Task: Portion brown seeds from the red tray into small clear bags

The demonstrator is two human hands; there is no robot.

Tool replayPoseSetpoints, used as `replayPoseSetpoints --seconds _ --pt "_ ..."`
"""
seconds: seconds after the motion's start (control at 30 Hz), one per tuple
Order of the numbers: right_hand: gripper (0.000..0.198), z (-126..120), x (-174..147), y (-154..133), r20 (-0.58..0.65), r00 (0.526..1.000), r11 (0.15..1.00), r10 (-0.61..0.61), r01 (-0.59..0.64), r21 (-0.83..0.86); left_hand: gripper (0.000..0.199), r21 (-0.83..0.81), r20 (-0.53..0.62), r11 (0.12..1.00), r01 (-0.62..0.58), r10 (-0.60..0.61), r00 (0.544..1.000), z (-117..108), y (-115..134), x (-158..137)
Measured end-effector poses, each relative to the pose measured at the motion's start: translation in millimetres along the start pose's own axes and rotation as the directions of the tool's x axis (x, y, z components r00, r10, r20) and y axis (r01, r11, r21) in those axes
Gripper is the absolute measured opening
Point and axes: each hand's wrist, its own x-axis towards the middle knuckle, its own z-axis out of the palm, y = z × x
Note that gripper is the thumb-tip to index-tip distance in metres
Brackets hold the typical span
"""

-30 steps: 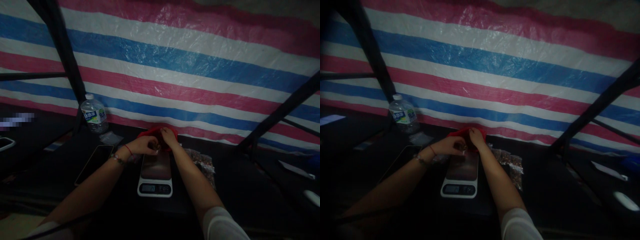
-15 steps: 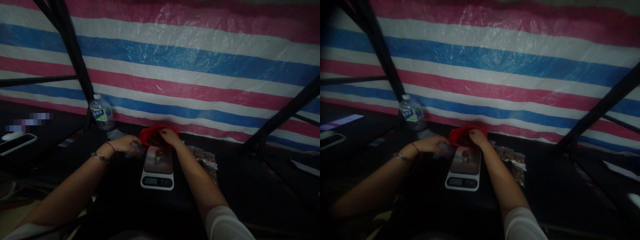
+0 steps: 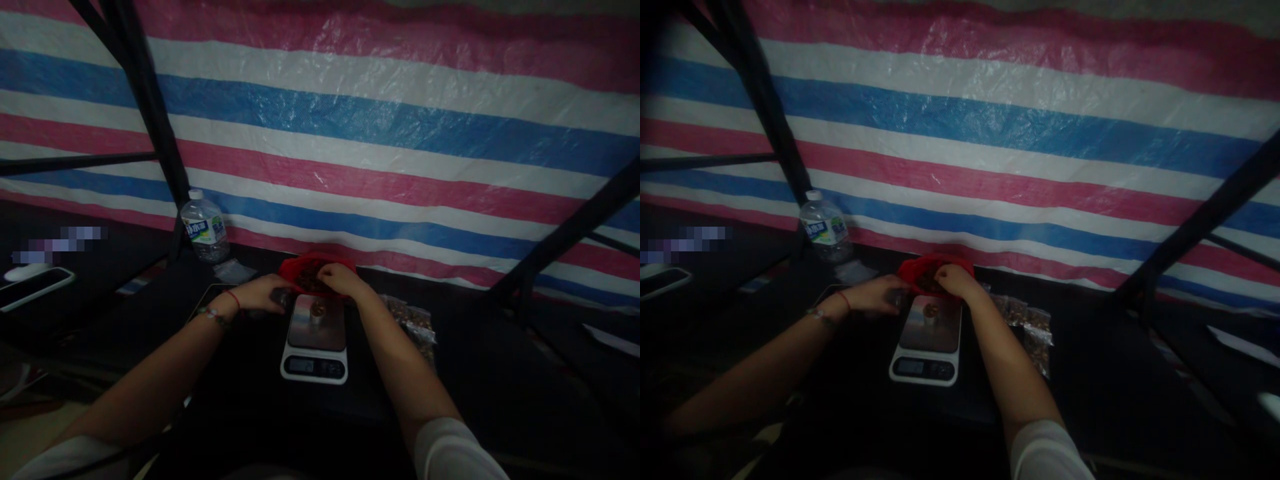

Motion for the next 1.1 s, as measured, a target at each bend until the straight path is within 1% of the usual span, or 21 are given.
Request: replayPoseSetpoints --seconds 0.03,0.07,0.1,0.17,0.2,0.23,0.3,0.33,0.4,0.5,0.6,0.63,0.77,0.83,0.93,1.0,1.07,1.1 --pt "0.017 -0.5 -0.6 -2.2 -0.028 0.999 0.999 -0.016 0.017 0.046 0.06 -0.001 -0.048 1.0 -0.013 0.013 0.999 -0.9 0.4 0.1" --pt "0.017 -0.6 -1.2 -4.6 -0.051 0.998 0.993 -0.034 0.039 0.113 0.063 0.003 -0.13 1.0 -0.019 0.019 0.991 -1.3 1.7 1.2" --pt "0.018 -0.4 -1.7 -7.0 -0.066 0.997 0.979 -0.051 0.063 0.195 0.064 0.013 -0.234 1.0 -0.016 0.018 0.972 -1.3 3.9 3.5" --pt "0.021 0.9 -2.6 -11.6 -0.069 0.993 0.926 -0.094 0.113 0.36 0.067 0.052 -0.429 0.999 0.002 0.021 0.903 0.4 10.1 11.9" --pt "0.022 1.7 -3.0 -13.8 -0.073 0.991 0.899 -0.112 0.132 0.417 0.067 0.083 -0.49 0.997 0.007 0.034 0.871 1.8 13.7 17.7" --pt "0.024 2.5 -3.4 -15.7 -0.083 0.989 0.881 -0.122 0.147 0.45 0.068 0.118 -0.522 0.993 0.003 0.059 0.851 3.6 17.3 24.1" --pt "0.025 3.4 -4.3 -18.9 -0.1 0.985 0.875 -0.138 0.168 0.453 0.069 0.191 -0.541 0.982 -0.012 0.115 0.833 7.9 23.5 37.7" --pt "0.023 3.4 -4.7 -19.9 -0.097 0.985 0.883 -0.144 0.172 0.436 0.068 0.224 -0.536 0.974 -0.022 0.142 0.832 10.3 25.9 44.2" --pt "0.02 2.8 -5.1 -20.9 -0.076 0.987 0.908 -0.14 0.159 0.389 0.063 0.268 -0.495 0.961 -0.068 0.198 0.846 15.4 28.7 55.2" --pt "0.021 2.0 -4.3 -19.0 -0.099 0.991 0.945 -0.086 0.112 0.306 0.062 0.278 -0.442 0.948 -0.154 0.268 0.856 22.9 28.9 65.4" --pt "0.011 3.8 -2.3 -14.4 -0.164 0.985 0.973 -0.044 0.08 0.217 0.067 0.264 -0.441 0.944 -0.198 0.301 0.846 28.8 25.5 68.2" --pt "0.009 5.0 -1.8 -12.8 -0.168 0.985 0.978 -0.045 0.078 0.196 0.07 0.259 -0.443 0.944 -0.202 0.303 0.844 30.3 23.8 67.9" --pt "0.015 12.2 -0.8 -10.7 -0.113 0.991 0.98 -0.073 0.092 0.174 0.079 0.238 -0.436 0.954 -0.184 0.275 0.857 34.8 15.7 64.0" --pt "0.013 15.9 -0.1 -12.7 -0.113 0.99 0.979 -0.088 0.106 0.173 0.077 0.221 -0.429 0.96 -0.17 0.252 0.867 36.3 12.7 61.3" --pt "0.009 17.0 2.0 -16.1 -0.147 0.98 0.973 -0.133 0.158 0.171 0.068 0.179 -0.437 0.973 -0.146 0.212 0.874 37.6 10.9 56.9" --pt "0.013 11.4 1.9 -16.8 -0.18 0.974 0.975 -0.14 0.167 0.146 0.064 0.147 -0.464 0.981 -0.127 0.182 0.867 38.7 10.9 54.2" --pt "0.017 -0.2 -2.1 -16.5 -0.197 0.976 0.987 -0.097 0.119 0.105 0.061 0.119 -0.494 0.987 -0.104 0.15 0.857 40.6 11.0 52.1" --pt "0.019 -7.7 -6.0 -16.5 -0.177 0.982 0.993 -0.066 0.083 0.089 0.06 0.108 -0.503 0.99 -0.089 0.131 0.854 41.9 10.9 51.5"
